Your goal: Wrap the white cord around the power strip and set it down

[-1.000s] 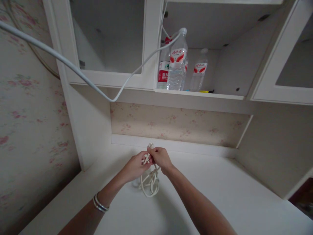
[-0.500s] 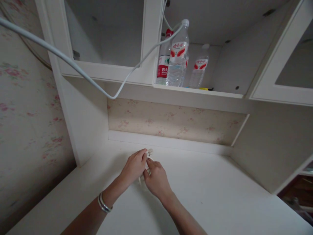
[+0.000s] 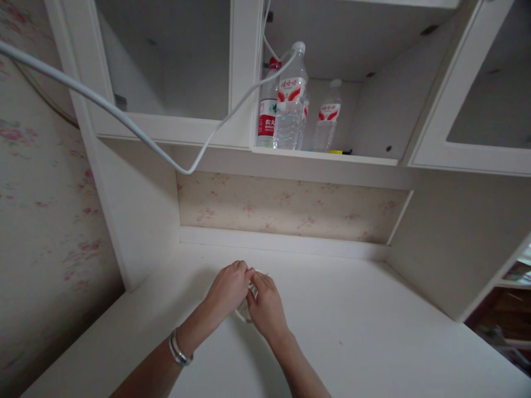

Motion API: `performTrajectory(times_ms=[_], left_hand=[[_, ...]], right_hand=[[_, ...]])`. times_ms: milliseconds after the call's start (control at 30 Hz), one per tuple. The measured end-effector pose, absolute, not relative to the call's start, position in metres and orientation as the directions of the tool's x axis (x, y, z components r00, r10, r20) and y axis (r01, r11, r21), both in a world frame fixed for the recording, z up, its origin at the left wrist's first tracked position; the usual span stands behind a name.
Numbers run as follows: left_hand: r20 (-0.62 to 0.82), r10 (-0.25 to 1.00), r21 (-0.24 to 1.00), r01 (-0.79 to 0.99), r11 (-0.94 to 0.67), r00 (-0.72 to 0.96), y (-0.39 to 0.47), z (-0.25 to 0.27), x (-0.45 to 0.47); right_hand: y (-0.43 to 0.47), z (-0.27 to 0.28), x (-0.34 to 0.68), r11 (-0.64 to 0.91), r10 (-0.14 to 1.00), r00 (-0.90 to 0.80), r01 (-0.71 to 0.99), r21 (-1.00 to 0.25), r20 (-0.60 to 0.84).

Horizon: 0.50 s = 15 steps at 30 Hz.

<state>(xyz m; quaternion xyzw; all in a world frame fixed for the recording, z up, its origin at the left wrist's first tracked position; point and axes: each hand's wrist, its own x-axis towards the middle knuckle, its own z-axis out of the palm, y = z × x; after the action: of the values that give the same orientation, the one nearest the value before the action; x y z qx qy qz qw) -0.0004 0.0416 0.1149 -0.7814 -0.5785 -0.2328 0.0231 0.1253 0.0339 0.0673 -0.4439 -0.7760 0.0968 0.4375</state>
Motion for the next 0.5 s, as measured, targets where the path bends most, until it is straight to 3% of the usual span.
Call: performTrajectory(times_ms=[267, 400, 500], left_hand=[[0.39, 0.877, 0.334, 0.844, -0.419, 0.281, 0.037, 0.099, -0.007], [0.387, 0.839, 0.284, 0.817, -0.502, 0.382, 0.036, 0.09, -0.008], [0.391, 0.824, 0.268, 0.805, -0.529, 0.411, 0.037, 0.082, -0.009]], right_hand=[[0.044, 0.076, 0.146, 0.581, 0.812, -0.363, 0.569, -0.582, 0.456], [0.049, 0.075, 0.158, 0.441, 0.882, -0.411, 0.547, -0.711, 0.231], [0.051, 0.067, 0.16, 0.4, 0.91, -0.35, 0.599, -0.694, 0.223]])
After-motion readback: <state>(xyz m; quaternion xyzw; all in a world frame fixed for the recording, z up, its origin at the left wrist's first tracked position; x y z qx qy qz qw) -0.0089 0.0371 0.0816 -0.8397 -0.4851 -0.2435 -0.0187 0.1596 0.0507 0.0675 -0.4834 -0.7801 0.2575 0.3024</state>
